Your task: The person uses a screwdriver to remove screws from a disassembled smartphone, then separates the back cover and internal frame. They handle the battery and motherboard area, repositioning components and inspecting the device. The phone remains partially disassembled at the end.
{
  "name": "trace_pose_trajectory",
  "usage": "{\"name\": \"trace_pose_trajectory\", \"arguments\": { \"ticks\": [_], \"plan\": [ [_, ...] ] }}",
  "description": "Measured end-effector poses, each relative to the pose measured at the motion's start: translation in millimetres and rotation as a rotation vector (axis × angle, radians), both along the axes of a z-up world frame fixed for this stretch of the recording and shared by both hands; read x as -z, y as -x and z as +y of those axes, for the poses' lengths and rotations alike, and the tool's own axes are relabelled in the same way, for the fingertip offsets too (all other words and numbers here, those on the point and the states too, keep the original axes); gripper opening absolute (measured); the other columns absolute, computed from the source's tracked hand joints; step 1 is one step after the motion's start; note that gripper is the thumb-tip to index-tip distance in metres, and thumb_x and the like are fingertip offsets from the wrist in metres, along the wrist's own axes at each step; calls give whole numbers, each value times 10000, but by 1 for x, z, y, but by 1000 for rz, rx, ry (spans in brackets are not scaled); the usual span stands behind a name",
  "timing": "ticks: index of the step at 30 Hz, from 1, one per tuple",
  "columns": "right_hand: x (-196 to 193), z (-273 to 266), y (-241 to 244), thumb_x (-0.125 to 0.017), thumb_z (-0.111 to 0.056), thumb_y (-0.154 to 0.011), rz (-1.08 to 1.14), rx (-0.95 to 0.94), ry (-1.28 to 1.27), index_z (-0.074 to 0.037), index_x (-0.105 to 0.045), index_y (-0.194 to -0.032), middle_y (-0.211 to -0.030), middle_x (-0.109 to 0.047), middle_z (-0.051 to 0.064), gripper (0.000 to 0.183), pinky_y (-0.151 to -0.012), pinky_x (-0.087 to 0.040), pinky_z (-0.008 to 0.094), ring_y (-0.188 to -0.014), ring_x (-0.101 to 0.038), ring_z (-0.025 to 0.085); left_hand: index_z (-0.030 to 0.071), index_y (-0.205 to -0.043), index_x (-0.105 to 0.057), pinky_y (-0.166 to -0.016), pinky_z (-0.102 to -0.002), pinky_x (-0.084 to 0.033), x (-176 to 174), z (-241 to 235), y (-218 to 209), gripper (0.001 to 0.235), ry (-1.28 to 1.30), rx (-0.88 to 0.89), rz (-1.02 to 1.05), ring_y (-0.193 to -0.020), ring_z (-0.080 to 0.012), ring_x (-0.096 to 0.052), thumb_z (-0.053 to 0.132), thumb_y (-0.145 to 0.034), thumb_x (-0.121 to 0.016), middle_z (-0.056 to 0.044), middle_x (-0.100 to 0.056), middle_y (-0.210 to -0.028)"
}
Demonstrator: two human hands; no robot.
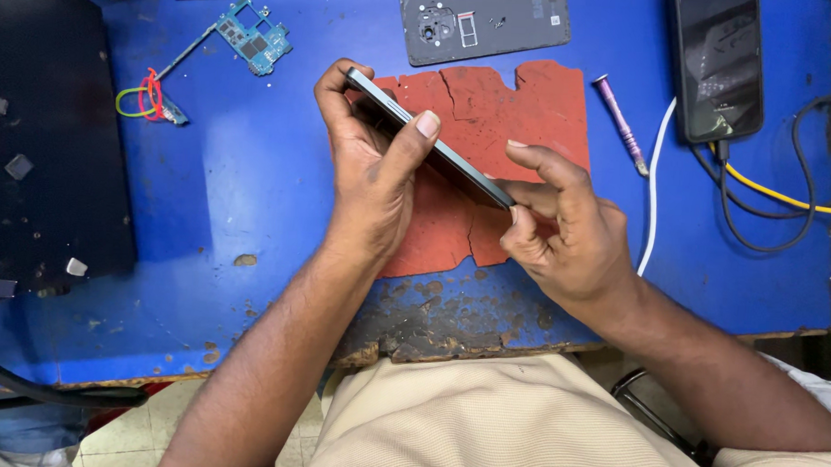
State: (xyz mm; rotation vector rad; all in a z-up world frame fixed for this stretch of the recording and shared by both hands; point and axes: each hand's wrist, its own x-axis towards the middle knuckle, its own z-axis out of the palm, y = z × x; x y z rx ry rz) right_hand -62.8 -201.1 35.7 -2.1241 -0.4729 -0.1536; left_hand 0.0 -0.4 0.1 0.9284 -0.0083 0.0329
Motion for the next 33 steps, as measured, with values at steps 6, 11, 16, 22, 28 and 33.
{"name": "trace_pose_trajectory", "arguments": {
  "ticks": [6, 11, 16, 22, 28, 33],
  "plan": [
    [-13, 1, -4, -639, -6, -1014, 7, 3, 42, -9, -380, -1487, -1081, -754, 159, 539, -802, -649, 305, -968, -778, 206, 135, -1419, -299, -963, -298, -431, -3, 0, 4, 672, -112, 4, -84, -1061, -122, -430, 46, -959, -782, -30, -388, -1144],
    [-37, 8, -18, -707, -9, -899, -42, 35, 218, -18, -487, -1412, -932, -761, 119, 558, -708, -622, 315, -830, -776, 234, 113, -1455, -304, -970, -289, -411, -13, 2, 11, 654, -100, 70, -123, -1007, -117, -434, 86, -968, -741, -32, -393, -1158],
    [-55, 23, -31, -748, -9, -860, -223, 10, 238, -18, -520, -1405, -954, -735, 111, 591, -748, -588, 355, -861, -744, 258, 114, -1439, -313, -1001, -342, -458, -19, 2, 14, 676, 37, 141, -103, -1102, -162, -483, -1, -859, -641, -65, -411, -1194],
    [-65, 40, -46, -756, -17, -899, -330, -27, 165, -19, -551, -1393, -1016, -723, 123, 535, -833, -604, 352, -947, -744, 247, 143, -1409, -302, -939, -328, -492, -19, -2, 17, 701, -144, 136, -197, -1078, -152, -516, -60, -858, -686, -45, -412, -1204],
    [-73, 48, -51, -758, -40, -1008, -441, -32, 147, -30, -550, -1416, -1114, -742, 99, 457, -833, -612, 317, -957, -762, 228, 134, -1421, -283, -922, -308, -502, -19, -13, 25, 703, -424, 39, -291, -1011, -127, -529, -33, -913, -739, -51, -454, -1159],
    [-86, 51, -43, -750, -8, -975, -420, 20, 167, -34, -586, -1360, -1041, -758, 99, 419, -735, -595, 323, -859, -770, 221, 110, -1356, -336, -921, -351, -486, -33, -22, 30, 682, -572, -118, -387, -1045, -174, -503, -13, -851, -778, -78, -432, -1188]
  ]
}}
